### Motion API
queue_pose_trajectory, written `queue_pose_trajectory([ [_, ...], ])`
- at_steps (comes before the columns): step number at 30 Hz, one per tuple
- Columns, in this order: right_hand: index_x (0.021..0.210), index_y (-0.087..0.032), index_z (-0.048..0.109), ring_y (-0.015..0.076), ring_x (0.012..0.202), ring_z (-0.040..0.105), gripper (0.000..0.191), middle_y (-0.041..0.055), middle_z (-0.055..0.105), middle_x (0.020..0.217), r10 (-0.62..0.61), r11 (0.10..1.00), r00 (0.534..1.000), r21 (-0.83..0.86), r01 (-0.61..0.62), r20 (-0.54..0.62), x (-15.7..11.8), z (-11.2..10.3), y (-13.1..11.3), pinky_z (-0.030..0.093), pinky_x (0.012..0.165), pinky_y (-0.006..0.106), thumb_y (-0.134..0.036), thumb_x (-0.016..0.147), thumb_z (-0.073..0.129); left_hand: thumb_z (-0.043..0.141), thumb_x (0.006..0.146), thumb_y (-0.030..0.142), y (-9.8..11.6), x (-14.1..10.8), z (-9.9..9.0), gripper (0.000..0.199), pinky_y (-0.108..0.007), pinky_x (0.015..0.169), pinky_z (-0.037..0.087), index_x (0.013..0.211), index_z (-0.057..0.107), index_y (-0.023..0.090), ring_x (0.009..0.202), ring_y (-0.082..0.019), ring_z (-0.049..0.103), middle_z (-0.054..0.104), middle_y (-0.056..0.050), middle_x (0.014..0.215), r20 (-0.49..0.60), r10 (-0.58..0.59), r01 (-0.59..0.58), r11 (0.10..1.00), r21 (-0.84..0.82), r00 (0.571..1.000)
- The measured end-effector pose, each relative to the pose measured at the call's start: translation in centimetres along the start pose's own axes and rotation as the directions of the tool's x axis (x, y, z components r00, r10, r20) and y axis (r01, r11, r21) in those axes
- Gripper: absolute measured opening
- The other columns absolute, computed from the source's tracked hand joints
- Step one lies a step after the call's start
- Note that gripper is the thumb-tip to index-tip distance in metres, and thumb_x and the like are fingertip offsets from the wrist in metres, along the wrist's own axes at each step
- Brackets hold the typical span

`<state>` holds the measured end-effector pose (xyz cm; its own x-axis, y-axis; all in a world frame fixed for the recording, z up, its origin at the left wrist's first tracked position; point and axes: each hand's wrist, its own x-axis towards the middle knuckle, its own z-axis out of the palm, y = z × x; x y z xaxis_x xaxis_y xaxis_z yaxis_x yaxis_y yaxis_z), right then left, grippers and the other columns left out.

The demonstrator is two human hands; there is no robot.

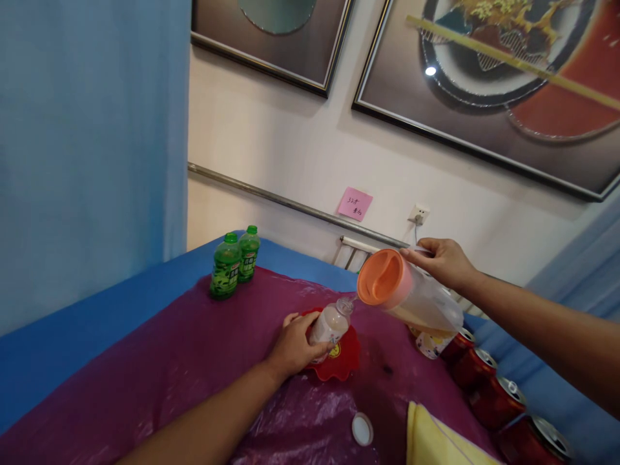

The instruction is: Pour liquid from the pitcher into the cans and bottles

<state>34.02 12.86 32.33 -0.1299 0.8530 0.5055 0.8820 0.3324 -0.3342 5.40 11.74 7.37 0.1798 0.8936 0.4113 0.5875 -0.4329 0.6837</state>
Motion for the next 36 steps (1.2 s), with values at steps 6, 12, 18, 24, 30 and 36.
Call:
queue_pose_trajectory([
  [6,0.056,-0.024,0.029,0.0091,0.050,0.026,0.062,-0.0060,0.026,0.052,0.005,1.000,1.000,0.012,-0.005,0.008,-0.02,-0.06,0.11,0.020,0.046,0.027,-0.075,0.074,0.061,0.085,0.065,0.046,0.08,-0.04,-0.03,0.068,-0.050,0.115,0.034,0.127,0.066,0.026,0.121,-0.033,0.061,0.071,-0.007,0.128,-0.018,0.002,-0.002,1.000,0.002,1.000],
  [12,0.056,-0.024,0.030,0.0094,0.051,0.027,0.061,-0.0058,0.027,0.052,0.013,1.000,1.000,0.000,-0.013,0.023,-0.09,-0.16,-0.01,0.021,0.046,0.027,-0.074,0.074,0.061,0.085,0.066,0.046,0.04,-0.04,0.01,0.069,-0.050,0.115,0.033,0.129,0.064,0.026,0.121,-0.033,0.061,0.072,-0.006,0.127,-0.006,-0.004,0.004,1.000,0.007,1.000],
  [18,0.056,-0.024,0.029,0.0093,0.050,0.027,0.063,-0.0060,0.027,0.052,0.006,1.000,1.000,0.004,-0.006,0.021,-0.18,-0.09,0.08,0.021,0.046,0.027,-0.075,0.075,0.061,0.084,0.066,0.047,0.25,-0.05,-0.27,0.069,-0.049,0.115,0.033,0.129,0.065,0.026,0.120,-0.033,0.061,0.071,-0.007,0.128,-0.003,-0.001,0.001,1.000,0.001,1.000],
  [24,0.056,-0.024,0.031,0.0093,0.050,0.027,0.062,-0.0056,0.028,0.052,-0.010,1.000,1.000,0.002,0.010,0.014,-0.10,0.06,0.32,0.020,0.046,0.027,-0.074,0.076,0.062,0.084,0.065,0.047,0.42,-0.18,-0.38,0.068,-0.050,0.115,0.034,0.128,0.065,0.028,0.121,-0.034,0.061,0.072,-0.006,0.127,-0.005,0.004,-0.004,1.000,-0.012,1.000],
  [30,0.056,-0.024,0.030,0.0094,0.050,0.026,0.061,-0.0057,0.027,0.052,-0.008,1.000,1.000,-0.002,0.008,0.028,-0.11,-0.06,0.13,0.021,0.047,0.027,-0.072,0.076,0.061,0.084,0.066,0.045,0.51,-0.15,-0.39,0.067,-0.050,0.115,0.033,0.128,0.065,0.026,0.122,-0.033,0.060,0.071,-0.006,0.128,0.001,-0.009,0.009,1.000,-0.014,1.000],
  [36,0.057,-0.024,0.029,0.0093,0.051,0.026,0.061,-0.0060,0.026,0.054,0.003,1.000,1.000,0.016,-0.004,0.025,-0.26,-0.01,-0.12,0.020,0.047,0.027,-0.072,0.076,0.061,0.084,0.065,0.046,0.37,-0.20,-0.31,0.068,-0.050,0.115,0.034,0.127,0.065,0.026,0.122,-0.033,0.060,0.071,-0.007,0.128,-0.006,-0.008,0.008,1.000,-0.005,1.000],
])
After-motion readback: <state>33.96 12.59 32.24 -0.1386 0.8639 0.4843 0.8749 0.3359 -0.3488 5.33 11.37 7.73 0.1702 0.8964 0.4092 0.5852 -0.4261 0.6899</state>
